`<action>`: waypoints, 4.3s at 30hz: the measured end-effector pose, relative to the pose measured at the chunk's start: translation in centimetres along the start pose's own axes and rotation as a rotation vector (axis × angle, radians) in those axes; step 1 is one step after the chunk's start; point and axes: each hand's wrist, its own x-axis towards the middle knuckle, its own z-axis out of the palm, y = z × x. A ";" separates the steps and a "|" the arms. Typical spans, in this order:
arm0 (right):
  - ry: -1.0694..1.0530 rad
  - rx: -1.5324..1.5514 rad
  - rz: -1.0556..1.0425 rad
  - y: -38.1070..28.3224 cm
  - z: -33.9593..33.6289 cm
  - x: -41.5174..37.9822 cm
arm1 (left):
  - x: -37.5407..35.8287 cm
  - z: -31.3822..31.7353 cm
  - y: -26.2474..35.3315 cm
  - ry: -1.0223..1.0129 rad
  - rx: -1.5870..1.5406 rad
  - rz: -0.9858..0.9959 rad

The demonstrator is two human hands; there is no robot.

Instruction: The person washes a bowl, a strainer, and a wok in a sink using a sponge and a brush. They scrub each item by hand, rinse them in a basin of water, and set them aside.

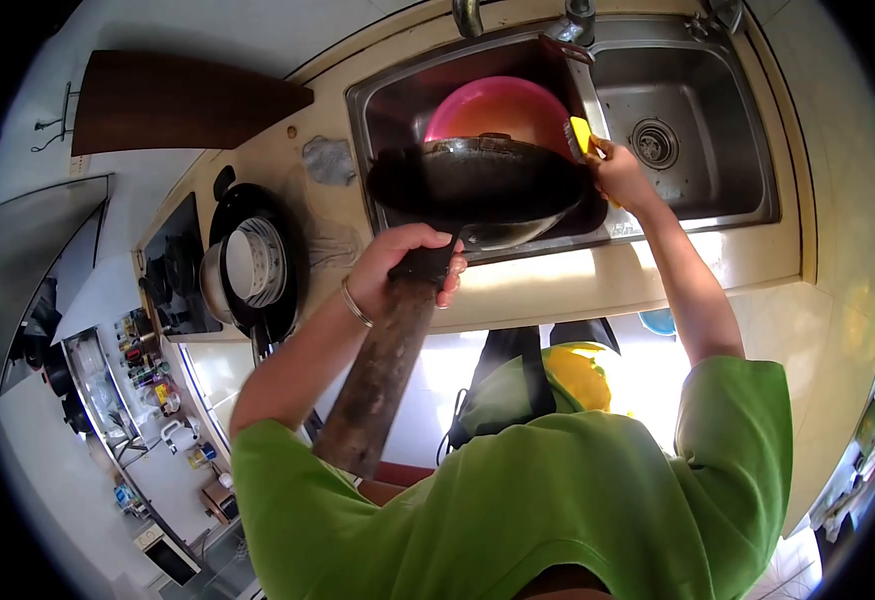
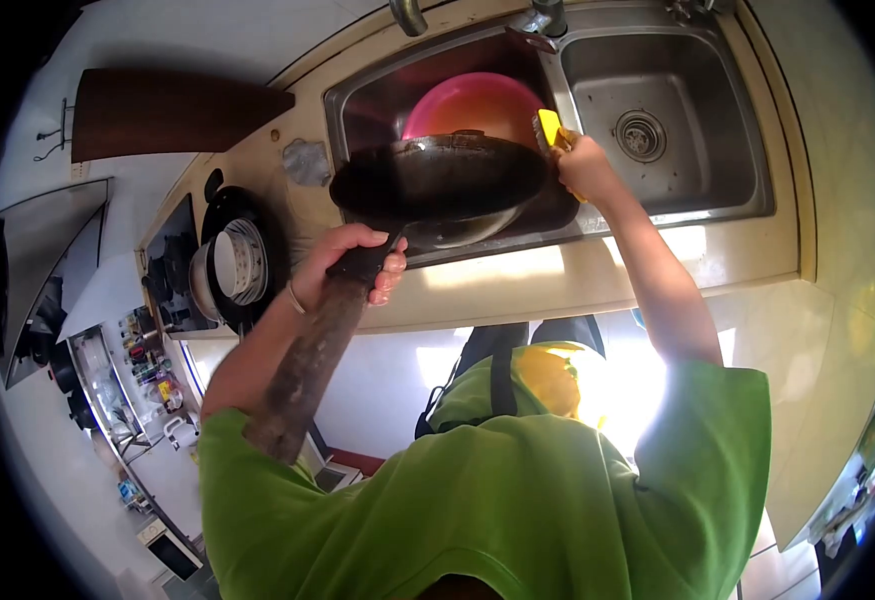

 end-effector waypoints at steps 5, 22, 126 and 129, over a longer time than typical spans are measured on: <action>-0.060 0.029 0.009 -0.4 -0.2 -0.3 | -1.0 0.4 2.5 0.166 0.344 -0.055; -0.061 0.233 -0.272 2.8 2.0 2.3 | 3.9 1.6 9.2 0.342 1.214 -0.239; -0.678 -1.670 -0.955 -10.9 6.3 -4.3 | 16.4 -0.9 -12.2 -0.557 -0.805 0.522; -0.855 -1.866 -0.949 -11.3 8.1 -3.1 | 17.2 -1.3 -12.5 -0.546 -0.718 0.562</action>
